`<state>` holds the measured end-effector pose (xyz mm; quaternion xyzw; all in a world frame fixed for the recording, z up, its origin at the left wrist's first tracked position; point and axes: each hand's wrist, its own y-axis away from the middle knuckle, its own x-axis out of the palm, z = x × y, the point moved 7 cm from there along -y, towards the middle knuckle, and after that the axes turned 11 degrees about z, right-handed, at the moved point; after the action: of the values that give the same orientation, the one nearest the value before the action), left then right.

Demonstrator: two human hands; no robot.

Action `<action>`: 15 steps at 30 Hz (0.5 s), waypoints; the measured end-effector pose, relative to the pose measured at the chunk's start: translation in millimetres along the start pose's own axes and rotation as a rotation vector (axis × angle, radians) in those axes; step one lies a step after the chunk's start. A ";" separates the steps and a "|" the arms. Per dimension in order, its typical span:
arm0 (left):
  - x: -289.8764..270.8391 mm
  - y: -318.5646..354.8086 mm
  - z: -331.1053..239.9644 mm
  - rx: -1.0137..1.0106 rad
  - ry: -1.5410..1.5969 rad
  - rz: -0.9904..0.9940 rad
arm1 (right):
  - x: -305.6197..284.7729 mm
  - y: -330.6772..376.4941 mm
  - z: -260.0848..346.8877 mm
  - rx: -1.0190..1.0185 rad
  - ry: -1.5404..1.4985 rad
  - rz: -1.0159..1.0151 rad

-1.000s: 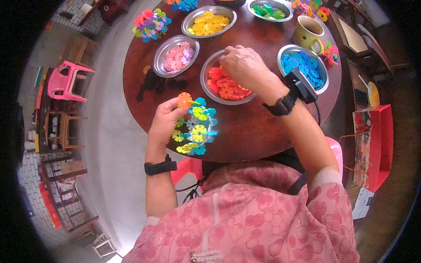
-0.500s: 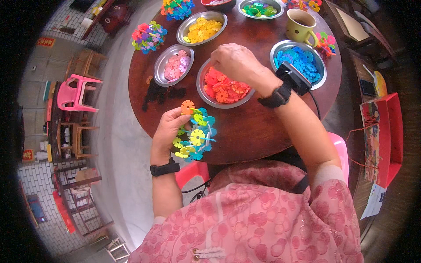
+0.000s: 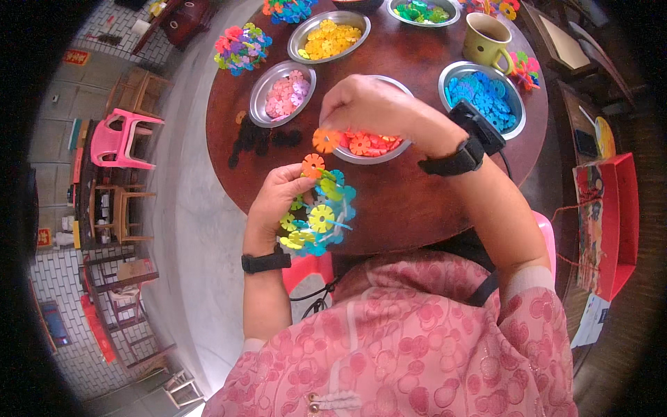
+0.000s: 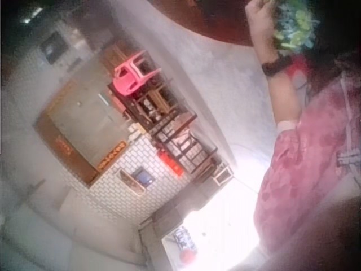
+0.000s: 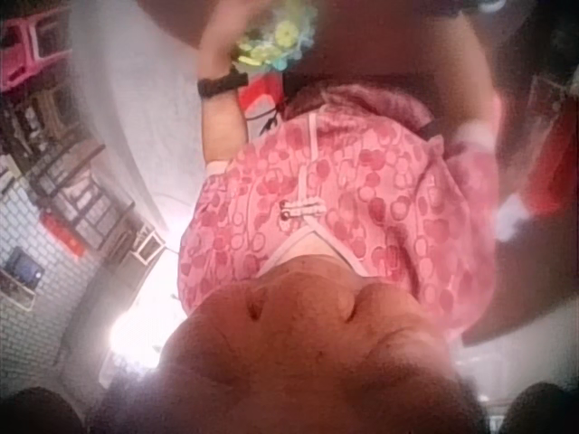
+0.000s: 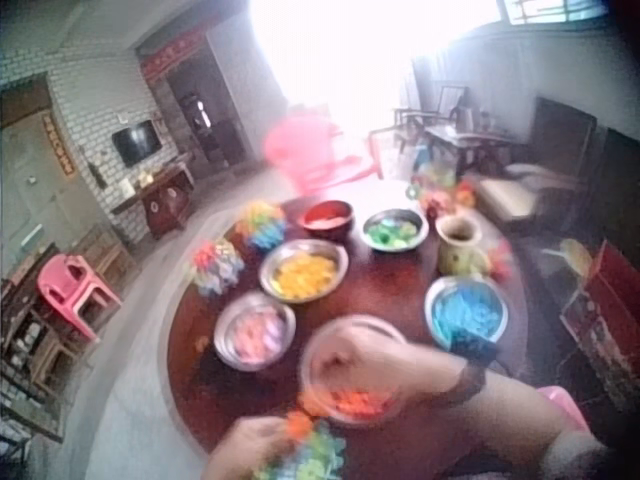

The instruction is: The recorder sits at a table and assembles colorful snowflake-shaped interlocking blocks to build a spherical structure.

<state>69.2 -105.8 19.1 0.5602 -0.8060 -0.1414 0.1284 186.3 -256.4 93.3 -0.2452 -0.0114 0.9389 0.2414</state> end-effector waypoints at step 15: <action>15.3 10.2 -8.0 -0.050 0.221 0.059 | 35.1 -4.0 8.3 0.051 -0.157 0.176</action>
<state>58.2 -117.4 31.0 0.5450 -0.7994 -0.0948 0.2345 157.5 -236.0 85.2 -0.1647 0.0150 0.9727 0.1625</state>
